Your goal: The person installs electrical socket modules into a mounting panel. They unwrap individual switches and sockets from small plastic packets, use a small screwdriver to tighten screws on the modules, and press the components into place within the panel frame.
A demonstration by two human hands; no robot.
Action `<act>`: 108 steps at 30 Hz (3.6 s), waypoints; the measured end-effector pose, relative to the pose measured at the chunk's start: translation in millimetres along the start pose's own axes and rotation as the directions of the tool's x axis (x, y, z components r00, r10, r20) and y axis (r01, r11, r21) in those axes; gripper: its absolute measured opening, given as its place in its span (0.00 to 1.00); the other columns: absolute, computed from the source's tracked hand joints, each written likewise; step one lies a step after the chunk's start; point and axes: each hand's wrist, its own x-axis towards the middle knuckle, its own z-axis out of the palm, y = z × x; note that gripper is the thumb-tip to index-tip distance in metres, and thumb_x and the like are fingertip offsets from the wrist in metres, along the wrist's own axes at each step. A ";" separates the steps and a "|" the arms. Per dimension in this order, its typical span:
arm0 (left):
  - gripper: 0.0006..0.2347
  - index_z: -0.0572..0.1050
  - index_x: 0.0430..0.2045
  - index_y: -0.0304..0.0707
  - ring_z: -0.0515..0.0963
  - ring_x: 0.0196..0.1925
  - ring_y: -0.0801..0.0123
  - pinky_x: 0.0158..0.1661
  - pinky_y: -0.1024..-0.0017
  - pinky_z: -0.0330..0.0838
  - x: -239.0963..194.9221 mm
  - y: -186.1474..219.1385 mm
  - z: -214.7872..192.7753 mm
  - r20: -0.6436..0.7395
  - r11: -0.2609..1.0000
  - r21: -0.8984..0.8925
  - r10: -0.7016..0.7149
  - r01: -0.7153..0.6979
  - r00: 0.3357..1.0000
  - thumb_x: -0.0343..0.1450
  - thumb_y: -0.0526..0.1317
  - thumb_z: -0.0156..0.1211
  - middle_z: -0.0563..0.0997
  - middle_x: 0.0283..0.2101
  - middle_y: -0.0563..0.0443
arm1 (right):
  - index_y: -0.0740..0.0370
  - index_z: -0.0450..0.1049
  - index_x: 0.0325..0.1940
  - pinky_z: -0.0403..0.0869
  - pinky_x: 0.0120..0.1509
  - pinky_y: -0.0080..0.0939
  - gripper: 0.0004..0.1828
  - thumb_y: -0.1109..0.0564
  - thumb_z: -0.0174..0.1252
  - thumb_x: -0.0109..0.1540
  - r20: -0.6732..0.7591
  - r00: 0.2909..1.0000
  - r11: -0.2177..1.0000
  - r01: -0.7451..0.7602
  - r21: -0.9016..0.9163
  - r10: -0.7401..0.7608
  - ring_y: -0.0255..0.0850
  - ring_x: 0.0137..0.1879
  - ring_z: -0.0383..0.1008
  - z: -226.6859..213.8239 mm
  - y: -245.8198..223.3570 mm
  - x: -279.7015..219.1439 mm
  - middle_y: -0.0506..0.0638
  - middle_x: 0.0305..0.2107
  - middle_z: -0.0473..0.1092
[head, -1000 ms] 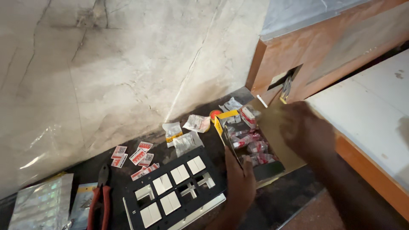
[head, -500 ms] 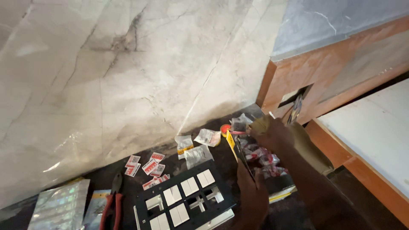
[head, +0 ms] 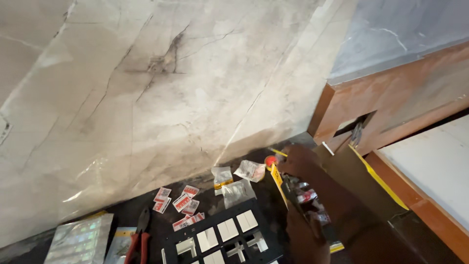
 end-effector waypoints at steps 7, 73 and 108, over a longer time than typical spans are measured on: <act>0.31 0.49 0.69 0.25 0.67 0.55 0.34 0.55 0.45 0.61 6.3 -31.7 8.7 0.019 0.960 0.246 0.133 -0.133 0.991 0.73 0.41 0.53 0.67 0.56 0.26 | 0.61 0.74 0.51 0.77 0.42 0.44 0.26 0.44 0.68 0.55 -0.254 0.967 0.684 0.185 0.705 0.000 0.42 0.39 0.79 -50.0 -40.8 -38.6 0.52 0.34 0.79; 0.11 0.81 0.20 0.26 0.71 0.23 0.78 0.26 0.77 0.64 -21.6 -46.8 -184.4 -0.319 0.876 -0.459 -0.317 0.147 0.893 0.65 0.38 0.75 0.78 0.20 0.55 | 0.62 0.77 0.31 0.52 0.22 0.35 0.14 0.48 0.65 0.59 0.454 0.885 0.159 -0.465 0.871 0.099 0.29 0.18 0.55 69.2 -101.9 -251.3 0.40 0.14 0.59; 0.08 0.86 0.37 0.36 0.79 0.18 0.77 0.22 0.73 0.72 1.8 -26.7 -277.9 -0.054 0.992 0.099 0.083 -0.078 0.995 0.70 0.39 0.64 0.83 0.18 0.47 | 0.52 0.81 0.46 0.74 0.40 0.54 0.16 0.47 0.55 0.60 0.295 0.955 0.891 -0.157 0.427 0.027 0.57 0.38 0.80 -1.9 -214.7 -245.0 0.61 0.28 0.77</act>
